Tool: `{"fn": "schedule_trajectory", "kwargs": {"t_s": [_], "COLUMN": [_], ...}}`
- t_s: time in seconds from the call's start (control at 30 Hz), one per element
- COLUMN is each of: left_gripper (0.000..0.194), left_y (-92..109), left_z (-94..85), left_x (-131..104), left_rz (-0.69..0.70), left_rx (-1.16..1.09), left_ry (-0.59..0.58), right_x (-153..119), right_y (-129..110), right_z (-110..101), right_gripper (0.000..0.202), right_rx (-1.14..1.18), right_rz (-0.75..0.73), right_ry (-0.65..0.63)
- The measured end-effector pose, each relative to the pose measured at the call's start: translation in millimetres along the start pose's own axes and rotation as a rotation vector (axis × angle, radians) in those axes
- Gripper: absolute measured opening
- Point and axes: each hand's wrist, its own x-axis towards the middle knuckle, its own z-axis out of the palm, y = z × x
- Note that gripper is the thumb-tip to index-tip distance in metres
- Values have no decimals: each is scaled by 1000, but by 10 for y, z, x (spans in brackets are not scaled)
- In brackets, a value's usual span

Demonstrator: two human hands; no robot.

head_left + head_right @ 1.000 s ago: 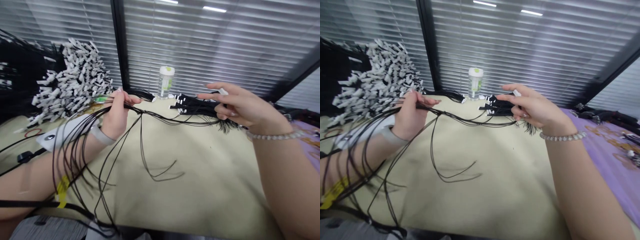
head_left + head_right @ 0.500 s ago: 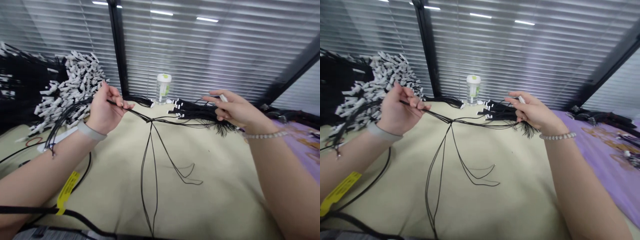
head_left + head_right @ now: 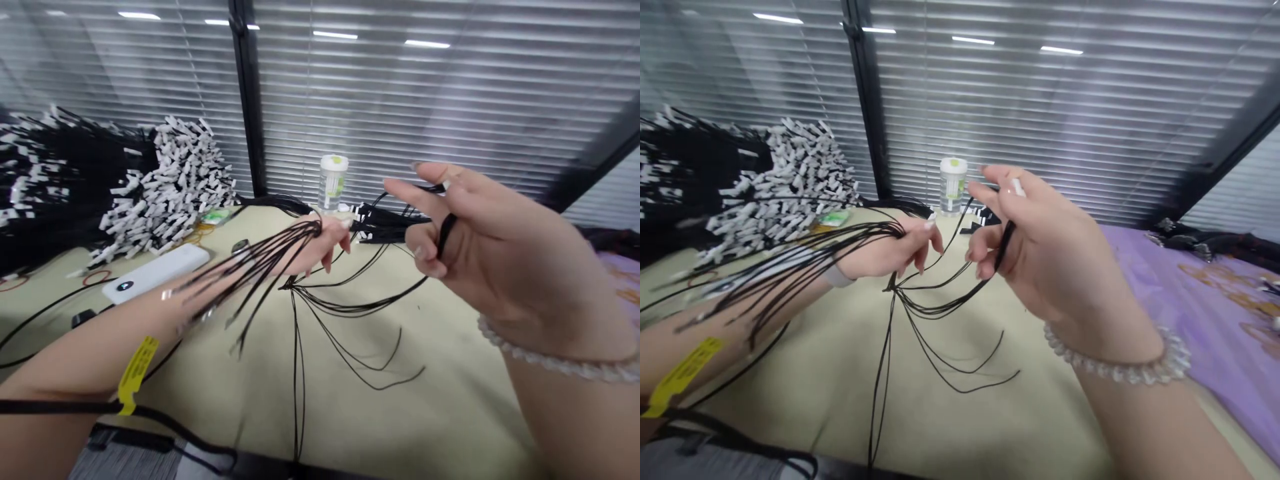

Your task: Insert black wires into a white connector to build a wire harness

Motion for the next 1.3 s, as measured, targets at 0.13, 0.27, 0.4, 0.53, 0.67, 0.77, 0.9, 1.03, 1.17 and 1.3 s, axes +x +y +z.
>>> {"fn": "schedule_trajectory", "kwargs": {"t_s": [0.13,0.27,0.4,0.53,0.67,0.77,0.9,1.03,1.17,1.3], "left_gripper": [60,61,58,57,64,78,86,87,75,71], "left_y": [44,-31,-65,-64,-127,-252,-467,-666,-776,-811], "left_z": [121,168,169,107,-50,-214,-385,-402,-336,-307], "left_x": [151,242,216,141,104,112,150,204,244,246], "left_rz": [-107,-126,-71,-88,-203,-258,-370,-378,-300,-247], "left_rx": [6,-88,-231,-221,-157,-156,-209,-163,-76,-36], "left_ry": [-351,-496,-494,-426,-383,-361,-259,-185,-138,-80], "right_x": [-129,-115,-24,102,207,287,426,551,573,520], "right_y": [-20,-53,-66,-38,-11,11,102,283,433,440], "right_z": [110,127,46,-101,-223,-308,-405,-383,-248,-178], "right_gripper": [28,32,25,25,27,26,24,27,46,50], "right_rx": [-56,-95,-132,-156,-148,-143,-134,-148,-234,-345], "right_rz": [-10,36,-28,-56,1,16,70,110,83,4], "right_ry": [-46,-50,-34,-4,22,20,71,101,106,79]}}
